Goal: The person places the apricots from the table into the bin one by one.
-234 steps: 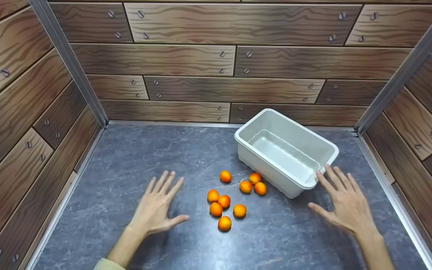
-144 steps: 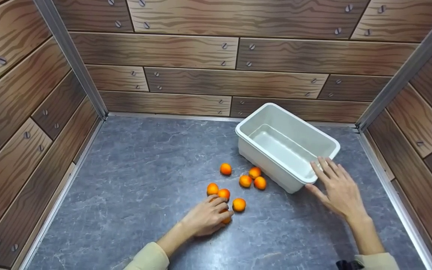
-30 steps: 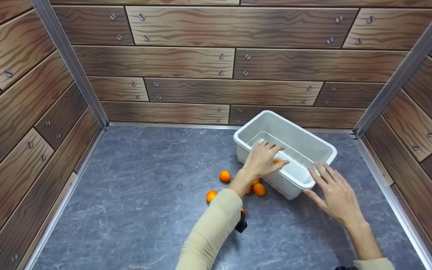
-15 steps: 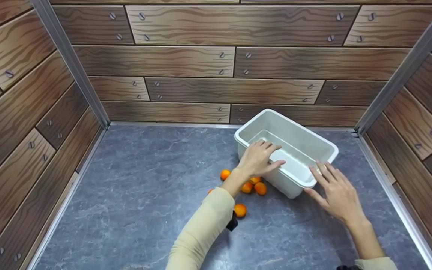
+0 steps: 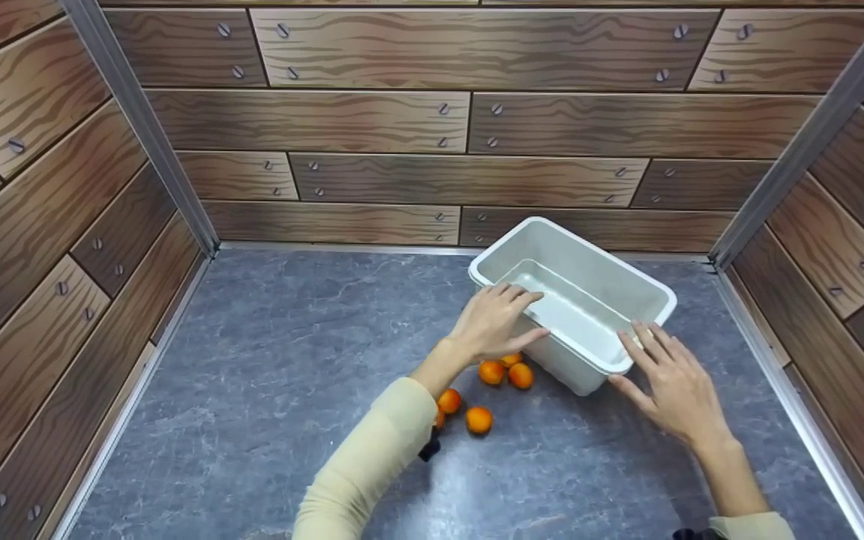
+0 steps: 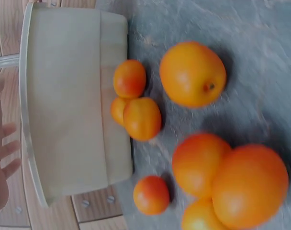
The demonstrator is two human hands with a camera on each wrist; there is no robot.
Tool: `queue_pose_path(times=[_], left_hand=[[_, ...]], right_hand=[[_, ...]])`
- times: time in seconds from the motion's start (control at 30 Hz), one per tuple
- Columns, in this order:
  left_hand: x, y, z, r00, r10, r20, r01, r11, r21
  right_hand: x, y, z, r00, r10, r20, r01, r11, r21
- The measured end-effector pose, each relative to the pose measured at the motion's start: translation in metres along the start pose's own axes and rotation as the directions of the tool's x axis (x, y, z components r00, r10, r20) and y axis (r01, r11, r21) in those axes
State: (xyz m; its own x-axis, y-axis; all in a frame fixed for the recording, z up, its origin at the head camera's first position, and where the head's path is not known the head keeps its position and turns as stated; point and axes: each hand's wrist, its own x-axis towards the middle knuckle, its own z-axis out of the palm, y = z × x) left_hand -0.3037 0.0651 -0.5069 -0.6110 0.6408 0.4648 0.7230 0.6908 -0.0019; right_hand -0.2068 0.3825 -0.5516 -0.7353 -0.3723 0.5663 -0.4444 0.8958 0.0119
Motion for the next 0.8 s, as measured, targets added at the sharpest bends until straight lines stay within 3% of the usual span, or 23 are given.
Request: queue_pose_path(times=[0.43,0.8], left_hand=[[-0.028,-0.026,-0.02,1.0,0.009,0.015,-0.009,1.0,-0.01],[-0.059,-0.052,-0.017,0.997,0.014,0.072,-0.016,1.0,0.025]], right_hand=[[0.002,-0.001,0.0,1.0,-0.015,-0.009,0.015,1.0,-0.011],[0.0,-0.001,-0.001,1.0,0.01,0.011,-0.01,1.0,-0.005]])
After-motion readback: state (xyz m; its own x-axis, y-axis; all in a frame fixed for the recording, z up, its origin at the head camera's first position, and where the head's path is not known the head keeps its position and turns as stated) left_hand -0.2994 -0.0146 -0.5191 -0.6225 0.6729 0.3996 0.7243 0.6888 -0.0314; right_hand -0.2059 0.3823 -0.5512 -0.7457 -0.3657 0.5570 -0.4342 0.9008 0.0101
